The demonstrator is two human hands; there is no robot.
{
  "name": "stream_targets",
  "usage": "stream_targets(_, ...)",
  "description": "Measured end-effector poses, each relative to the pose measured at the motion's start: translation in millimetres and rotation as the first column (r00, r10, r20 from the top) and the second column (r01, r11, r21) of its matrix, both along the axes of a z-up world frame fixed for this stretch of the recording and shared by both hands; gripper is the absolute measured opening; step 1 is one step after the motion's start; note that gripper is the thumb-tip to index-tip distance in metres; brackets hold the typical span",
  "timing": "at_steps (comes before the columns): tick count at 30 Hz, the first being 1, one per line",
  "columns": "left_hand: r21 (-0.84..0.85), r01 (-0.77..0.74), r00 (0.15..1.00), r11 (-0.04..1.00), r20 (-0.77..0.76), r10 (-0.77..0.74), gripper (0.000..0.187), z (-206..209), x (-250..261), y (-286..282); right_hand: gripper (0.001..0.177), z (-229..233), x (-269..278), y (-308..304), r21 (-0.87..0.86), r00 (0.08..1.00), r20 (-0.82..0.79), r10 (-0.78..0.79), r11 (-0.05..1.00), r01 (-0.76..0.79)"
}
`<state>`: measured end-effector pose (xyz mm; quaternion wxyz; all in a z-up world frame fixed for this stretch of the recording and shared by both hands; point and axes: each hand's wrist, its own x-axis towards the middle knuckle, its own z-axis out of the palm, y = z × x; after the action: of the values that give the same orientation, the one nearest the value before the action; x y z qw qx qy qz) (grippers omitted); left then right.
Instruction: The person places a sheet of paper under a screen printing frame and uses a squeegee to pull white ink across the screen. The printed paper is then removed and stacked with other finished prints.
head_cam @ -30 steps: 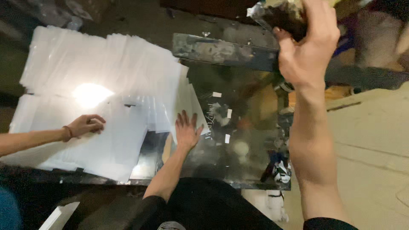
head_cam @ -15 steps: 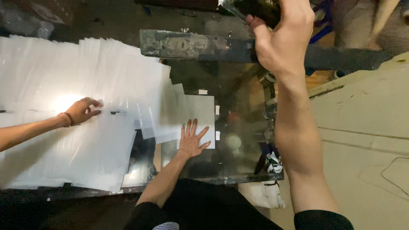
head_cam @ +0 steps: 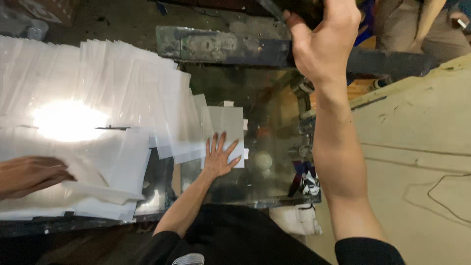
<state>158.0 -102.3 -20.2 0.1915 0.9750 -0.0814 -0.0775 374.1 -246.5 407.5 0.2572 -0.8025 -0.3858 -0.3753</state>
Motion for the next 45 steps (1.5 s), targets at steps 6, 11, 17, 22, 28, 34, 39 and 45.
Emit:
stream_targets(6,-0.679,-0.261,0.923,0.686,0.033,0.383,0.060,95.6,-44.2,55.7,0.045,-52.4,-112.5,-2.5,0.087,0.996,-0.089,0.009,0.996,-0.001)
stream_targets(11,-0.810,-0.498,0.813,0.310,-0.310,0.493,0.072,105.1,-141.1,91.6,0.057,-179.1,-164.7,-23.7,-0.369,0.772,-0.620,-0.141,0.921,-0.128)
stream_targets(17,-0.488,-0.695,0.713,0.527,-0.562,0.420,0.079,39.5,-182.2,101.0,0.067,-304.6,-197.6,-1.2,-0.619,0.360,-0.785,-0.504,0.656,-0.432)
stream_targets(22,-0.388,-0.690,0.651,0.611,-0.701,0.290,0.075,30.3,-178.4,100.3,0.080,-344.1,-173.8,23.5,-0.683,0.586,-0.677,-0.445,0.676,-0.276)
stream_targets(28,-0.318,-0.578,0.725,0.751,-0.622,0.296,0.071,40.9,-175.9,107.7,0.077,-324.2,17.3,89.7,-0.762,0.706,-0.472,-0.528,0.647,-0.026)
stream_targets(34,-0.297,-0.538,0.757,0.789,-0.581,0.297,0.093,14.8,-175.9,109.8,0.087,-362.8,-88.0,54.2,-0.756,0.540,-0.626,-0.563,0.607,-0.243)
stream_targets(39,-0.141,-0.498,0.722,0.855,-0.614,0.319,0.113,-2.8,-163.6,112.9,0.050,-398.9,-173.3,15.2,-0.772,0.683,-0.556,-0.474,0.599,-0.212)
stream_targets(45,-0.182,-0.545,0.698,0.818,-0.639,0.323,0.118,11.7,-162.9,110.0,0.041,-367.3,-21.6,70.8,-0.747,0.788,-0.386,-0.479,0.664,0.038)
